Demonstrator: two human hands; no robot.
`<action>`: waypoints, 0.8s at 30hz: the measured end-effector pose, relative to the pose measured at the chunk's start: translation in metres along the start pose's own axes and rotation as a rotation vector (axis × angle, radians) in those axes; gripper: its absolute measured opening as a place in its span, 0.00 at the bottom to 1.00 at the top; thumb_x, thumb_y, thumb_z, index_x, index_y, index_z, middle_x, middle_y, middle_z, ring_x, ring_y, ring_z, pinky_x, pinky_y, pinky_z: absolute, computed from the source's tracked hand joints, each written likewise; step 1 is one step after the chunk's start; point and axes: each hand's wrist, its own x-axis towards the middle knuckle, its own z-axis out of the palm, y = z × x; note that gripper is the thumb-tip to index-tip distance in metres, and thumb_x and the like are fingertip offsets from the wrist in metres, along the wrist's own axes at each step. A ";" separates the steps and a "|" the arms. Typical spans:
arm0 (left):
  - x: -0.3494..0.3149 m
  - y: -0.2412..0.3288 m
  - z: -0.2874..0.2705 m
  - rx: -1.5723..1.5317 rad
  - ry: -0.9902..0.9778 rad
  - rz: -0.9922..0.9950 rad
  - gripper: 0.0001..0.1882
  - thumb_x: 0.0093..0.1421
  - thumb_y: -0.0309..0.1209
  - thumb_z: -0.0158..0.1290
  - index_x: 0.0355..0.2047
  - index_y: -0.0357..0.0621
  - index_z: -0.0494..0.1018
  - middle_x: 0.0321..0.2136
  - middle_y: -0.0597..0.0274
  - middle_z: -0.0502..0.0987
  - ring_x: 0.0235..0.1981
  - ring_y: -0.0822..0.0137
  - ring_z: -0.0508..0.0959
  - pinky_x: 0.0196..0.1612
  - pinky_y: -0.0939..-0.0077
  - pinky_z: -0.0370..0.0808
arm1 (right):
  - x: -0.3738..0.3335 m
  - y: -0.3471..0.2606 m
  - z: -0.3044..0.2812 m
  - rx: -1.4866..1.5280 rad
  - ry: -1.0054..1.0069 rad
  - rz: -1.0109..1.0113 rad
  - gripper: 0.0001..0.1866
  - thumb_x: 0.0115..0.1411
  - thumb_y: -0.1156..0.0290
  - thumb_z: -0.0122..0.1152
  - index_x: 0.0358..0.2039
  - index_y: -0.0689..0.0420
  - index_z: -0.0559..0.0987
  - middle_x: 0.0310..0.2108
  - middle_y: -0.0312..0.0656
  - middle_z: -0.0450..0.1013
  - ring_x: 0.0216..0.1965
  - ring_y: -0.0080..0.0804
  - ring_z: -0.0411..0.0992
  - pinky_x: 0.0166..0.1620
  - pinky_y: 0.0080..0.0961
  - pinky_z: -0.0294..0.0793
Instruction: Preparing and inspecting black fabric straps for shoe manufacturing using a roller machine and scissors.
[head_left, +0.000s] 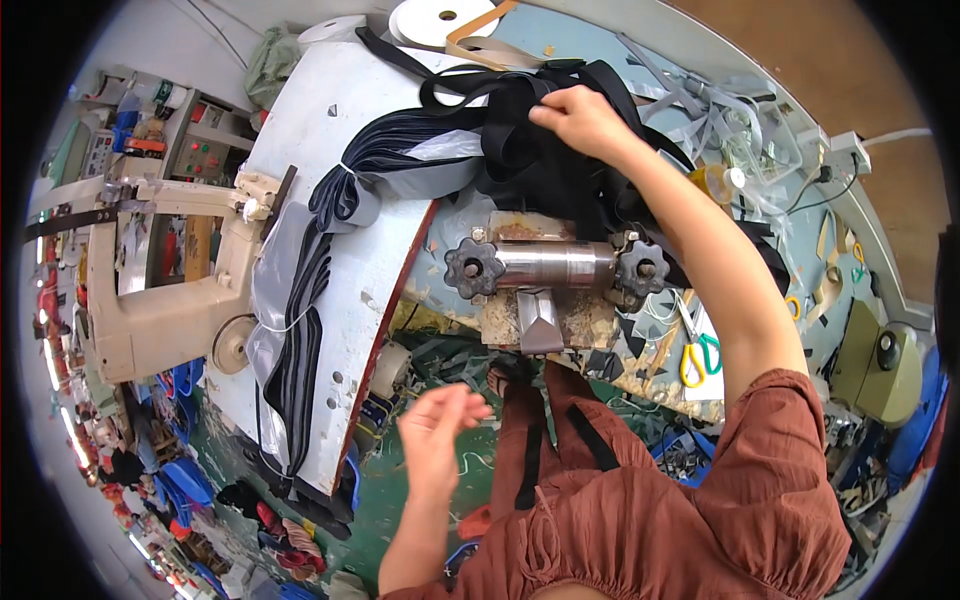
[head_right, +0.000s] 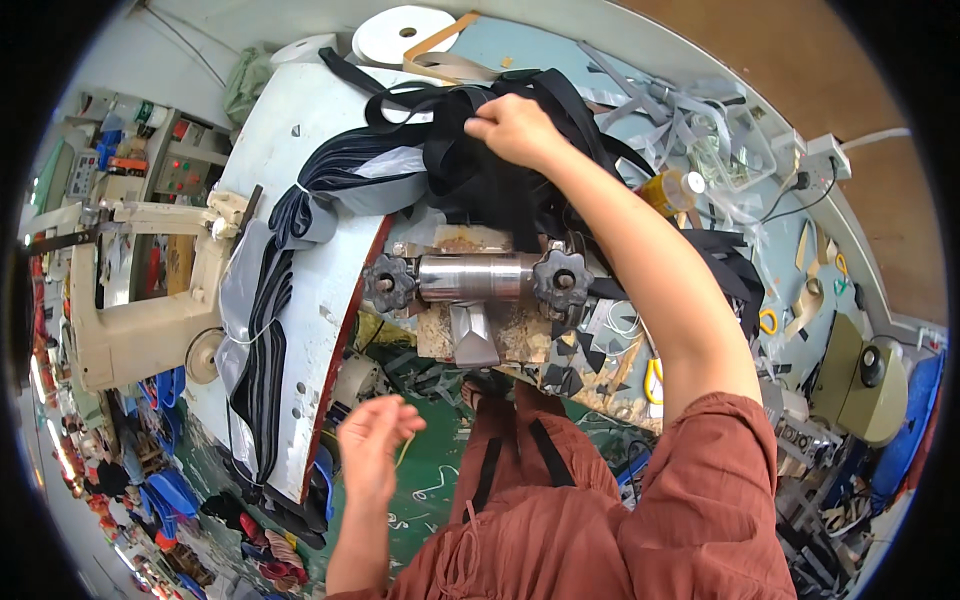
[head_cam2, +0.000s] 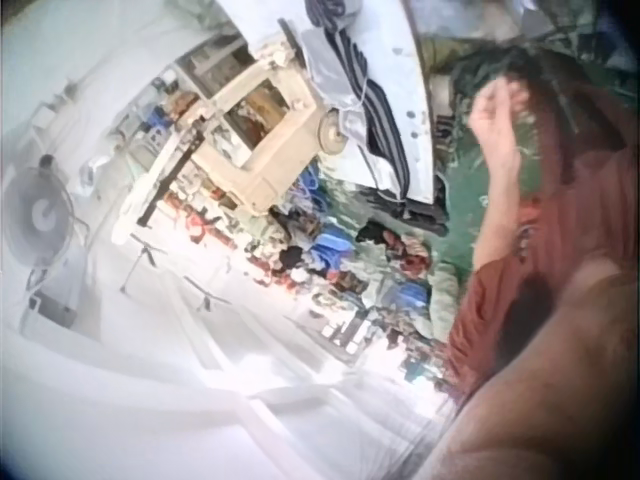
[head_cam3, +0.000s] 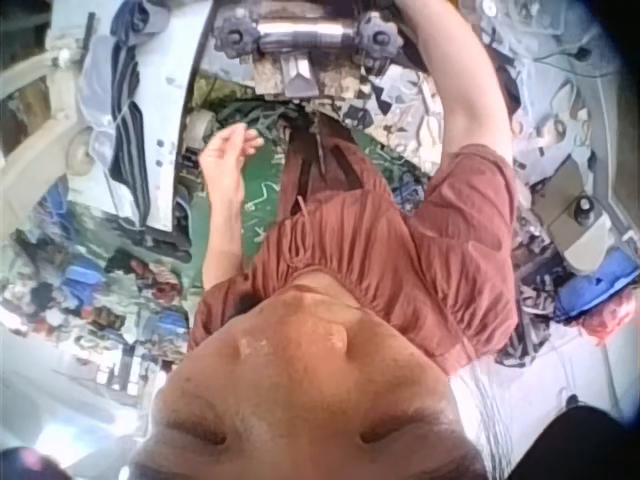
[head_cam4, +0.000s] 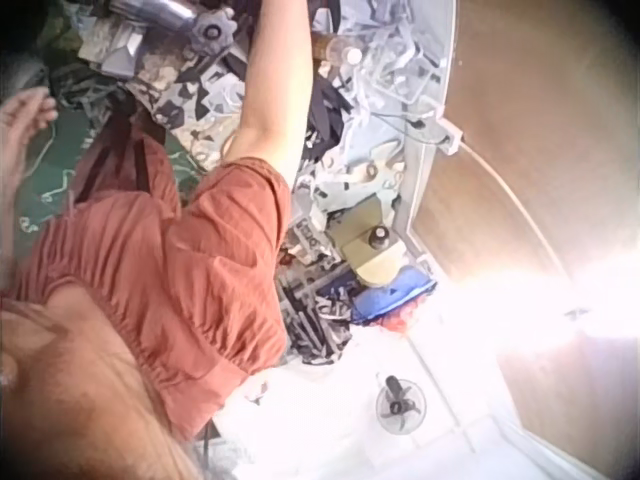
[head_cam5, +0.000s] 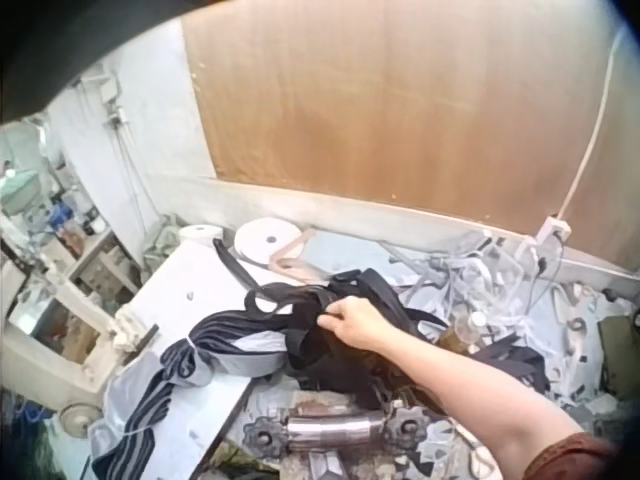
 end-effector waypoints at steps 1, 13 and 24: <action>0.002 0.014 0.004 0.121 0.055 0.159 0.08 0.60 0.27 0.52 0.36 0.34 0.74 0.28 0.54 0.79 0.27 0.66 0.79 0.30 0.81 0.73 | -0.009 -0.010 -0.014 0.096 0.042 -0.002 0.17 0.57 0.59 0.56 0.33 0.63 0.77 0.24 0.49 0.74 0.32 0.39 0.74 0.39 0.32 0.70; 0.019 0.208 0.155 0.736 -0.725 1.237 0.32 0.46 0.38 0.64 0.49 0.35 0.69 0.43 0.56 0.74 0.48 0.66 0.70 0.55 0.72 0.62 | -0.169 -0.077 -0.194 0.478 -0.363 -0.519 0.11 0.63 0.68 0.51 0.33 0.65 0.72 0.23 0.32 0.65 0.28 0.18 0.60 0.32 0.20 0.63; 0.015 0.226 0.156 0.706 -1.065 0.234 0.09 0.49 0.28 0.62 0.23 0.35 0.76 0.19 0.71 0.74 0.20 0.83 0.70 0.23 0.86 0.66 | -0.292 -0.014 -0.245 0.568 0.254 0.000 0.10 0.59 0.68 0.55 0.24 0.61 0.73 0.23 0.27 0.66 0.26 0.12 0.62 0.30 0.11 0.60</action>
